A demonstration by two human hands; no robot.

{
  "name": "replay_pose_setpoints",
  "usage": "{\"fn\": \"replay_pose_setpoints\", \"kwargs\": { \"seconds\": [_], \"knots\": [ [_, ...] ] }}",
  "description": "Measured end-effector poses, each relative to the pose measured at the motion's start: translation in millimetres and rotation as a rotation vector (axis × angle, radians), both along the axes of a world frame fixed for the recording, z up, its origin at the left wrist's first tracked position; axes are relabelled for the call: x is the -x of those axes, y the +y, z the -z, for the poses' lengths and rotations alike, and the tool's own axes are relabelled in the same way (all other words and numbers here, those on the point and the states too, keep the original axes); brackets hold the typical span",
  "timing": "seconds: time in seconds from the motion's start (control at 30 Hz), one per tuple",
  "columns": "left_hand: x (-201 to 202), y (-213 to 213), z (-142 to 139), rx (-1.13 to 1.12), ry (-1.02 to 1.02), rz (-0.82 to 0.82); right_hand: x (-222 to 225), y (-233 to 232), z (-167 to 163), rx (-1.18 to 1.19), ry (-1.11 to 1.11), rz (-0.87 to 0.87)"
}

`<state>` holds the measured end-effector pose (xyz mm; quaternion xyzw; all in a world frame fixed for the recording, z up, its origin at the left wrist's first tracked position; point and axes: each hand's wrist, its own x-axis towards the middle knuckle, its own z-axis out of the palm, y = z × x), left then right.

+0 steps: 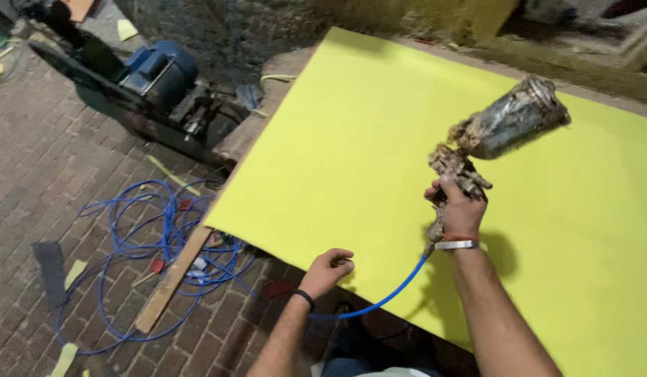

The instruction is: The person lays a dark fabric sheet over a large yellow foam sheet and smooths it flat by hand. They then use a spray gun connected to a blue hose to apply adhesive, lifting and flipping the bonded sheets to treat the other side, with scissors and a metal ruler resting on the workbench nearby.

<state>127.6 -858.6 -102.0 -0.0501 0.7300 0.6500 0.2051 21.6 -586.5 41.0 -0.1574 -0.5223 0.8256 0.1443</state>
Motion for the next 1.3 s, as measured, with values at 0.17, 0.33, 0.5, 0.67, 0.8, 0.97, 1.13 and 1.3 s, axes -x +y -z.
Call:
{"fn": "replay_pose_setpoints", "kwargs": {
  "seconds": [0.17,0.33,0.5,0.67,0.8,0.97,1.13,1.3],
  "knots": [
    [-3,-61,12,0.076,0.022,-0.113,14,-59,-3,-0.093,-0.077,-0.169],
    [2,-129,26,0.221,0.143,-0.633,12,-64,-2,-0.125,0.048,0.139],
    [6,-133,17,-0.025,-0.168,-1.0,-52,7,10,-0.178,-0.004,0.152],
    [34,-74,-5,-0.593,-0.164,-0.82,-119,67,2,-0.15,-0.061,0.206],
    [57,-26,-32,-0.391,-0.058,-0.67,-166,93,-7,-0.183,-0.112,0.242],
    [57,49,-84,-0.511,-0.009,-0.459,-216,122,-17,-0.162,-0.114,0.311],
    [20,149,-123,-0.822,-0.031,-0.167,-265,177,-24,-0.179,-0.1,0.323],
    [-53,255,-127,-1.064,-0.036,-0.052,-329,259,-17,-0.168,-0.02,0.313]
  ]
}}
